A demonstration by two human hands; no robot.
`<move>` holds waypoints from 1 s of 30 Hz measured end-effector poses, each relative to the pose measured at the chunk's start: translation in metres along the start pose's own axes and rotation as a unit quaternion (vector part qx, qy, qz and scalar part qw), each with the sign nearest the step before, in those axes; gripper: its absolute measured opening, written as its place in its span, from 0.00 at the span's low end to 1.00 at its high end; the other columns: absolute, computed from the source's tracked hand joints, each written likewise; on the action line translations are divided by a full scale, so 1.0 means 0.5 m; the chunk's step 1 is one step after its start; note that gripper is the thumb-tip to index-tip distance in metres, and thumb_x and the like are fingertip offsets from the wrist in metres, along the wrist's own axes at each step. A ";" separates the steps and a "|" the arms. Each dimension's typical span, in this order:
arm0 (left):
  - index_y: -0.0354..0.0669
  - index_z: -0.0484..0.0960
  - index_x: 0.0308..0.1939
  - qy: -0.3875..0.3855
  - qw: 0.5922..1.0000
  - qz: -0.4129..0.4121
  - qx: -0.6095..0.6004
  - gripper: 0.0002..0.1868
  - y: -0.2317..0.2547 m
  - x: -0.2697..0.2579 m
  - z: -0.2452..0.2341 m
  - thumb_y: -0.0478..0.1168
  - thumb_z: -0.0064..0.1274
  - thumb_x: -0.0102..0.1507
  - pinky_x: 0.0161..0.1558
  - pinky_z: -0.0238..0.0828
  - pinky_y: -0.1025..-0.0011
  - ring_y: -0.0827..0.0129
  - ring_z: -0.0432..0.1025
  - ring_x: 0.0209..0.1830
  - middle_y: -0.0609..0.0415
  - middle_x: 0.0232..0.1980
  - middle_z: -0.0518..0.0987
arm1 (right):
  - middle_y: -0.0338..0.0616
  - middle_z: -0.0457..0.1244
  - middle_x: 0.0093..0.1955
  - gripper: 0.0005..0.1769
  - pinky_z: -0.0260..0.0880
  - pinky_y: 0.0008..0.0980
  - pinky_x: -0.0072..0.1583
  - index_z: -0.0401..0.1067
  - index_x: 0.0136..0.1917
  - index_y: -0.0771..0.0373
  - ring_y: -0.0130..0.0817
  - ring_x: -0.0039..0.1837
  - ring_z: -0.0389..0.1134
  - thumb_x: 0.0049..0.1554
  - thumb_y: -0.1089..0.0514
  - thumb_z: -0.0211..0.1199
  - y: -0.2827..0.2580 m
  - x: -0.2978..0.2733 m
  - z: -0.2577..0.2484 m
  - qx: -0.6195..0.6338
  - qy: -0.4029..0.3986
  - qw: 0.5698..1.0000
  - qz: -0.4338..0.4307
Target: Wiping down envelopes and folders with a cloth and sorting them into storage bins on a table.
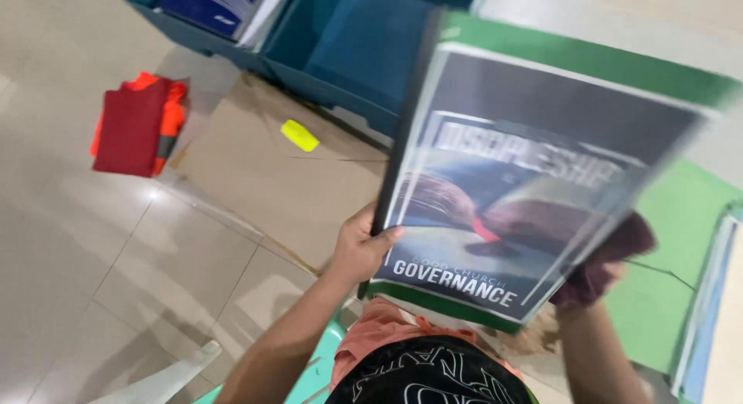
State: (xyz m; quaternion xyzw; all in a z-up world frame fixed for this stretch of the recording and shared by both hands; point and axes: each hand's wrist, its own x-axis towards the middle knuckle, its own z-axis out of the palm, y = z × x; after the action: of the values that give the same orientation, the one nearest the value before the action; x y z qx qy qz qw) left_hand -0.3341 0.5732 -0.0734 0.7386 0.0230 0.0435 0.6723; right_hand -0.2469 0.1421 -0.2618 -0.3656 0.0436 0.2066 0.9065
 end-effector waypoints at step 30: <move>0.29 0.44 0.79 0.495 0.849 -0.097 0.155 0.55 -0.313 -0.039 -0.288 0.28 0.61 0.53 0.72 0.51 0.52 0.46 0.57 0.72 0.34 0.73 0.61 | 0.56 0.59 0.75 0.43 0.68 0.37 0.70 0.70 0.73 0.57 0.48 0.74 0.63 0.44 0.71 0.71 0.289 0.408 0.683 -0.622 -0.099 0.743 -0.226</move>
State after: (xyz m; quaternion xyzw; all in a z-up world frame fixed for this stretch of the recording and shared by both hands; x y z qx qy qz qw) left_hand -0.3636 0.7289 -0.2167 0.7081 0.4306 0.3338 0.4492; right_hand -0.1444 0.5381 -0.1528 -0.8251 -0.2689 0.0119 0.4967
